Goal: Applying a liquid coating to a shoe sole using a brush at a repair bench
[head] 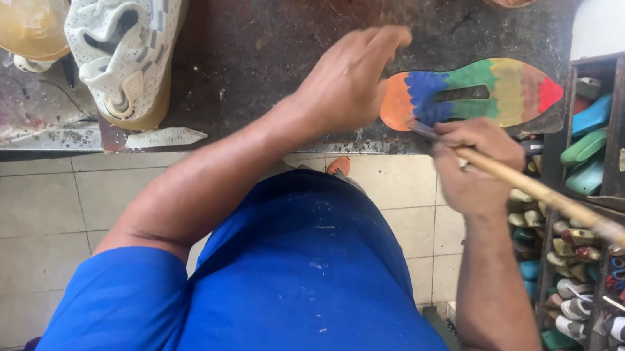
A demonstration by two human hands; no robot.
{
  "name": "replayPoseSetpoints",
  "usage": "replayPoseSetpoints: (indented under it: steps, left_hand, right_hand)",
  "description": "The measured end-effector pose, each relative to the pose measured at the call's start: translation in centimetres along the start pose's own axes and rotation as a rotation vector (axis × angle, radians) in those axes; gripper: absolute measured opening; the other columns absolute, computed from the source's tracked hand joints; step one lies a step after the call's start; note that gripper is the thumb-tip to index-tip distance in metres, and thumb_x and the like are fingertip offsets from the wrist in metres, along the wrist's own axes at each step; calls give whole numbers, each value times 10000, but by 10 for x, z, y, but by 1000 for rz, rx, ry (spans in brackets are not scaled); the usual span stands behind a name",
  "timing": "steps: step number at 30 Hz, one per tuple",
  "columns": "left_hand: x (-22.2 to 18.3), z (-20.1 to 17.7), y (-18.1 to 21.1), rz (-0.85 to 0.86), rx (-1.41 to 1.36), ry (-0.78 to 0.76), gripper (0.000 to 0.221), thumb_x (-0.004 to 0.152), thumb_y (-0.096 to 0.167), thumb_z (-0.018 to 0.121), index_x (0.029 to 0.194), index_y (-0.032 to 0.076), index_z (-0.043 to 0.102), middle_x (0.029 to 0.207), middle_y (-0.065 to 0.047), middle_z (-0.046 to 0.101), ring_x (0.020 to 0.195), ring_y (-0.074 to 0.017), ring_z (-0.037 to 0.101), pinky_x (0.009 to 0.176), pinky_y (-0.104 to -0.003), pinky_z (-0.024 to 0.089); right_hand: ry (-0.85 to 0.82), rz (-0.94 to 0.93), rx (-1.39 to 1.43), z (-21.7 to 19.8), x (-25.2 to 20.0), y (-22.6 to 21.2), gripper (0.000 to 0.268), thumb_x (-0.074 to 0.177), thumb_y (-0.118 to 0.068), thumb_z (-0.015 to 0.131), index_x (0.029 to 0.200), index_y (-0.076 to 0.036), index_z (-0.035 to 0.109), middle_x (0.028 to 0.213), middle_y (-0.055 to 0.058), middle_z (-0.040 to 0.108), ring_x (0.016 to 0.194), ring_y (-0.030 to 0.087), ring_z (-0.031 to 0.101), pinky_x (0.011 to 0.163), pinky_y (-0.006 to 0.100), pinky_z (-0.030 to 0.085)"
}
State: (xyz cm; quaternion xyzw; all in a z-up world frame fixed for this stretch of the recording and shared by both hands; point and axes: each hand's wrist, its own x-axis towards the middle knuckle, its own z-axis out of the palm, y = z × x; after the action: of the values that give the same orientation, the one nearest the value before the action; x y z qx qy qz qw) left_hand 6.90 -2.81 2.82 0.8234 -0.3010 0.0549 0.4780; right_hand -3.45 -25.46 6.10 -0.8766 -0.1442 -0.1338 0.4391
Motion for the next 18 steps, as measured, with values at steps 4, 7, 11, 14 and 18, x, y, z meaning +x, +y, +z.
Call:
replayPoseSetpoints:
  steps: [4,7,11,14,18]
  left_hand:
    - [-36,-2,1,-66,-51,-42,559,726,-138,512,1248,60,507,1097,-162,674,982,-350,617,830,-461,491]
    - [-41,-1,-3,-27,-66,-5,519,773,-106,521,1271,39,506,1110,-162,695,958,-342,614,844,-465,498]
    - [-42,8,-11,33,-67,30,545,731,-100,498,1263,19,516,1106,-176,714,968,-345,646,874,-454,498]
    - [-46,16,-16,6,-38,-18,623,754,13,792,1321,99,549,1068,-122,682,1043,-376,644,909,-477,528]
    - [-49,24,-21,7,44,-36,641,758,86,829,1328,115,536,1074,-87,694,1072,-330,624,886,-459,513]
  right_hand:
    - [13,23,66,21,6,-9,77,829,86,697,861,16,695,951,224,746,876,294,725,830,392,587]
    - [-81,-85,99,23,13,-16,108,776,116,697,825,23,675,902,221,734,828,284,724,776,362,592]
    - [-168,-97,94,3,12,0,111,742,96,645,807,12,680,881,201,737,793,264,720,750,343,582]
    - [-55,-92,207,-6,7,22,165,744,178,725,746,17,687,860,242,732,733,327,735,581,322,528]
    - [8,-73,190,-3,-6,24,168,745,200,695,750,32,680,829,253,719,728,342,724,576,360,529]
